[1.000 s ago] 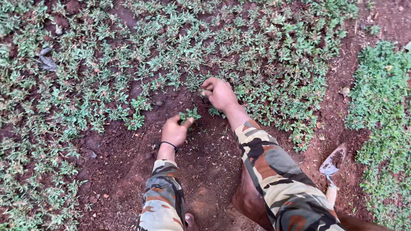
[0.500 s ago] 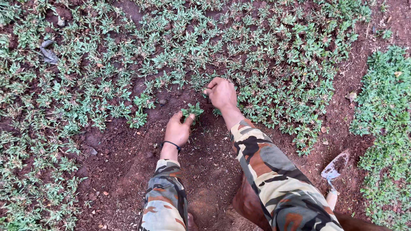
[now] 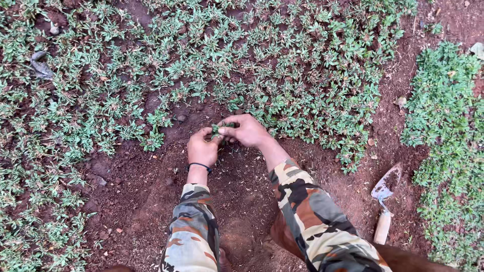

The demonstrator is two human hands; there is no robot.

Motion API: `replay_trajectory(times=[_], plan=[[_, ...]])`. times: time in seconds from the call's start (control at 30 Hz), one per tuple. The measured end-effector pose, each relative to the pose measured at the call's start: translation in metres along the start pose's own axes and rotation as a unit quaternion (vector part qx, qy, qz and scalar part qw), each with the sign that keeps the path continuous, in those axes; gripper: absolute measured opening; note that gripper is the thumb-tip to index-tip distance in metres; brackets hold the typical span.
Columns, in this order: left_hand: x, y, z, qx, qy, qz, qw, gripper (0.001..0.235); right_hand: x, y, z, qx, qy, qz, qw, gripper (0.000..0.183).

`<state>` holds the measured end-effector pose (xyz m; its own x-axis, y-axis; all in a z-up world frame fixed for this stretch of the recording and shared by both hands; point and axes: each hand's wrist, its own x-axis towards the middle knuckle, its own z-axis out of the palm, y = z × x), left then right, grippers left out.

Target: The person uses a trowel to dig small holes in the soil and then places seedlings into the holes by hand.

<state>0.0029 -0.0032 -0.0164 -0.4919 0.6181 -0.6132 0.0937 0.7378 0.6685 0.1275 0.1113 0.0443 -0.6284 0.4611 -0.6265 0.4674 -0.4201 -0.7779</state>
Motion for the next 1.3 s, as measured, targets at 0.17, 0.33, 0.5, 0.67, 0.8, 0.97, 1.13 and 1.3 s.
replay_trajectory(times=[0.17,0.33,0.5,0.67,0.8,0.97,1.13,1.3], plan=[[-0.014,0.009,-0.006,-0.071,-0.002,-0.003,0.997,0.016,0.008,0.04,0.009,0.144,0.077,-0.011,0.986,0.02],[-0.012,-0.006,0.012,-0.264,-0.004,-0.003,0.965,0.012,0.013,0.057,0.024,0.247,0.142,-0.017,0.958,0.02],[-0.025,0.007,0.02,-0.503,0.026,-0.05,0.863,0.009,0.016,0.062,0.022,0.367,0.175,0.003,0.914,0.021],[-0.036,0.024,0.017,-0.52,0.026,-0.075,0.851,0.011,0.004,0.037,0.008,0.397,0.185,0.0,0.899,0.025],[-0.028,0.016,0.015,-0.511,0.064,-0.075,0.854,0.014,-0.002,0.02,-0.025,0.316,0.248,-0.035,0.915,0.026],[-0.018,0.002,0.016,-0.479,0.071,-0.073,0.872,0.017,-0.014,0.001,-0.021,0.061,0.237,-0.054,0.968,0.03],[-0.02,0.004,0.024,-0.45,0.068,-0.063,0.888,0.019,0.016,0.03,-0.018,-0.149,0.26,-0.052,0.953,0.027],[-0.019,0.002,0.019,-0.418,0.059,-0.055,0.905,0.018,0.031,0.04,-0.018,-0.268,0.296,-0.002,0.917,0.019]])
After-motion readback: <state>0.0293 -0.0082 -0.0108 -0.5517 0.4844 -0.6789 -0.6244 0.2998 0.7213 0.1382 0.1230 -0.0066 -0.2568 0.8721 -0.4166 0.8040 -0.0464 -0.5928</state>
